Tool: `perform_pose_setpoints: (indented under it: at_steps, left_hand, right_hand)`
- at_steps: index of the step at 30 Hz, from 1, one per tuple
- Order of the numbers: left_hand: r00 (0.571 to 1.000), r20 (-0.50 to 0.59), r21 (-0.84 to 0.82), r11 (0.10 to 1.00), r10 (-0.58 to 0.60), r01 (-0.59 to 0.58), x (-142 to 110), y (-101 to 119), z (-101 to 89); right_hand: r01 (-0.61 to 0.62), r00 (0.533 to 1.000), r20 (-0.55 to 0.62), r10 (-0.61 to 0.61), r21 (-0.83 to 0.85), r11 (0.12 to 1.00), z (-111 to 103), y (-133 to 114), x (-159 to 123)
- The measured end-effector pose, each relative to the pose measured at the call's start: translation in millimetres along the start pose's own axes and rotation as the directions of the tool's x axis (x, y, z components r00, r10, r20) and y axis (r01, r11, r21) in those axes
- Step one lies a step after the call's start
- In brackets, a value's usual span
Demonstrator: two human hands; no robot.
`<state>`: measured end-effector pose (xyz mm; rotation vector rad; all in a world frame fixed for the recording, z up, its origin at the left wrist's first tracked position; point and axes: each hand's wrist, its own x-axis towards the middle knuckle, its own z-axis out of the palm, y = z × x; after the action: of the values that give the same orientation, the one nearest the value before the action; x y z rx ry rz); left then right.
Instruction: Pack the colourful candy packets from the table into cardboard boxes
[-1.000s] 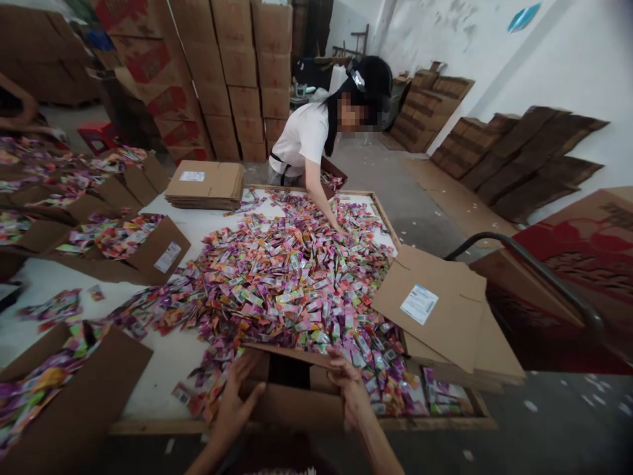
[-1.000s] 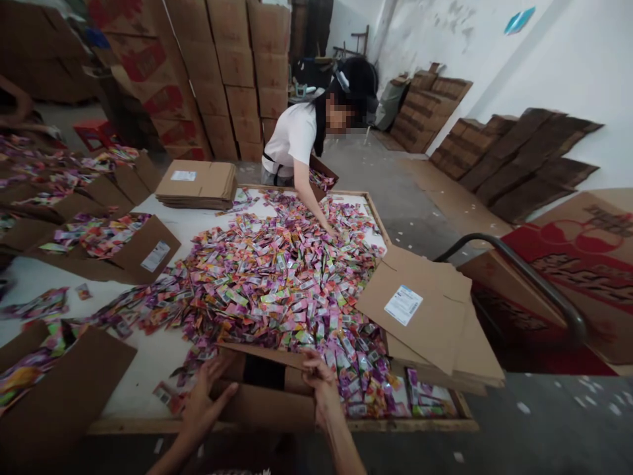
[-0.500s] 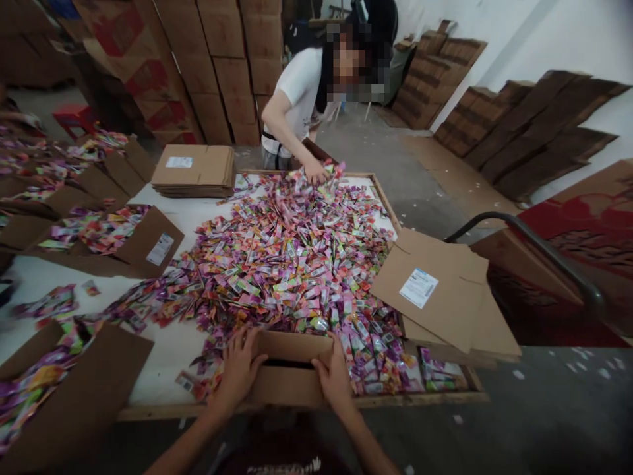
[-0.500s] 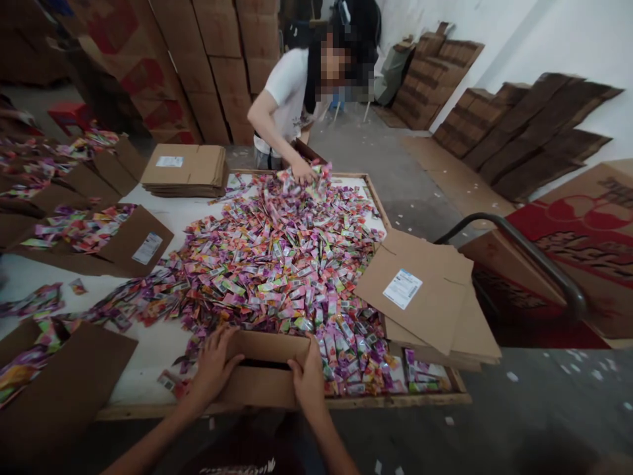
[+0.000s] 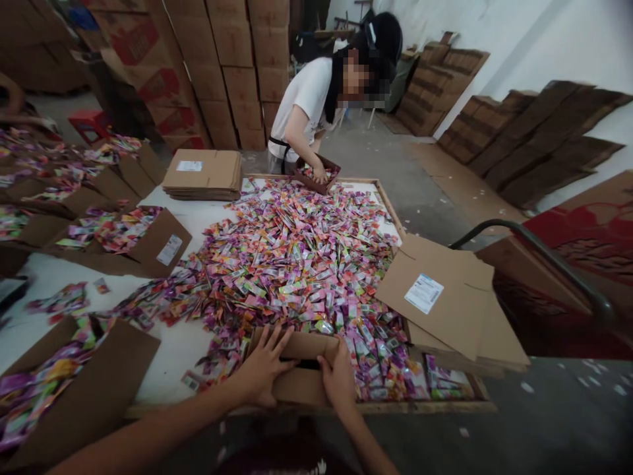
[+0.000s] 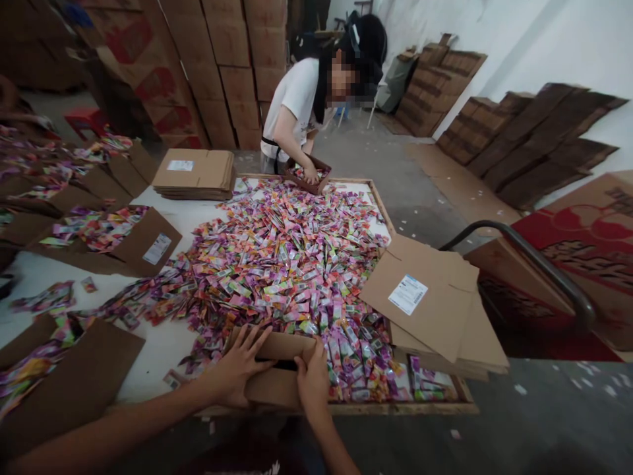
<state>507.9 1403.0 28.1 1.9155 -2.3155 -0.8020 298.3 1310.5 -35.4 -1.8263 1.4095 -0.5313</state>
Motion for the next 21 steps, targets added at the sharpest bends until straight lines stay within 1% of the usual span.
perform_pose_setpoints:
  at_steps: [3, 6, 8, 10, 11, 12, 13, 14, 15, 16, 17, 18, 19, 20, 21]
  left_hand:
    - [0.999, 0.013, 0.001, 0.999, 0.042, -0.042, 0.7, -6.3, -0.1]
    - [0.994, -0.021, -0.001, 0.994, 0.108, -0.108, -3.6, -11.7, 5.3]
    - [0.991, -0.052, -0.003, 0.992, 0.124, -0.124, -2.5, -10.5, 6.2]
    - [0.992, -0.059, -0.01, 0.993, 0.113, -0.113, 0.7, -8.8, 0.6]
    - [0.994, -0.063, -0.019, 0.995, 0.092, -0.093, 0.6, -10.3, -4.9]
    - [0.995, -0.083, -0.033, 0.998, 0.057, -0.059, -2.6, -14.6, -11.8]
    - [0.992, -0.127, -0.059, 0.998, 0.009, -0.016, -10.0, -22.5, -19.4]
    - [0.978, -0.2, -0.107, 0.993, -0.06, 0.039, -22.7, -34.0, -26.8]
    - [0.94, -0.302, -0.18, 0.978, -0.157, 0.105, -41.0, -48.6, -33.2]
    - [0.878, -0.398, -0.297, 0.943, -0.266, 0.151, -64.4, -65.2, -37.9]
    - [0.775, -0.471, -0.459, 0.868, -0.421, 0.192, -91.5, -81.9, -40.3]
    - [0.628, -0.499, -0.631, 0.747, -0.597, 0.21, -120.5, -96.8, -40.4]
    - [0.462, -0.424, -0.798, 0.562, -0.779, 0.216, -149.2, -107.8, -38.2]
    - [0.233, -0.235, -0.939, 0.282, -0.944, 0.198, -175.2, -113.6, -33.7]
    - [0.053, -0.01, -0.989, 0.018, -0.999, 0.15, -196.2, -113.5, -27.2]
  right_hand:
    - [-0.021, 1.0, 0.008, 0.021, 0.004, 1.0, -0.2, -3.9, 1.0]
    - [-0.014, 1.0, 0.013, 0.014, 0.03, 0.999, 0.6, -4.9, 2.6]
    - [0.006, 1.0, 0.003, -0.007, 0.089, 0.996, 0.0, -1.9, 5.5]
    - [-0.02, 1.0, -0.001, 0.02, 0.201, 0.979, -3.2, 6.5, 8.6]
    - [-0.035, 0.999, -0.011, 0.039, 0.248, 0.968, -5.7, 13.6, 9.2]
    - [-0.037, 0.998, -0.04, 0.048, 0.254, 0.966, -8.0, 22.9, 8.5]
    - [-0.019, 0.995, -0.091, 0.039, 0.205, 0.978, -9.7, 34.3, 6.5]
    - [0.02, 0.989, -0.146, -0.006, 0.1, 0.995, -9.8, 47.5, 3.3]
    - [0.08, 0.981, -0.172, -0.088, -0.05, 0.996, -8.0, 61.8, -0.4]
    - [0.149, 0.972, -0.146, -0.182, -0.21, 0.966, -3.8, 76.1, -3.4]
    - [0.22, 0.964, -0.065, -0.256, -0.338, 0.915, 2.7, 89.4, -4.5]
    - [0.294, 0.952, 0.048, -0.302, -0.417, 0.86, 11.2, 100.4, -2.1]
    - [0.367, 0.93, 0.165, -0.328, -0.455, 0.811, 21.2, 108.1, 4.8]
    - [0.426, 0.904, 0.256, -0.342, -0.471, 0.773, 32.2, 111.4, 17.1]
    - [0.471, 0.88, 0.316, -0.355, -0.478, 0.741, 43.4, 110.1, 34.6]
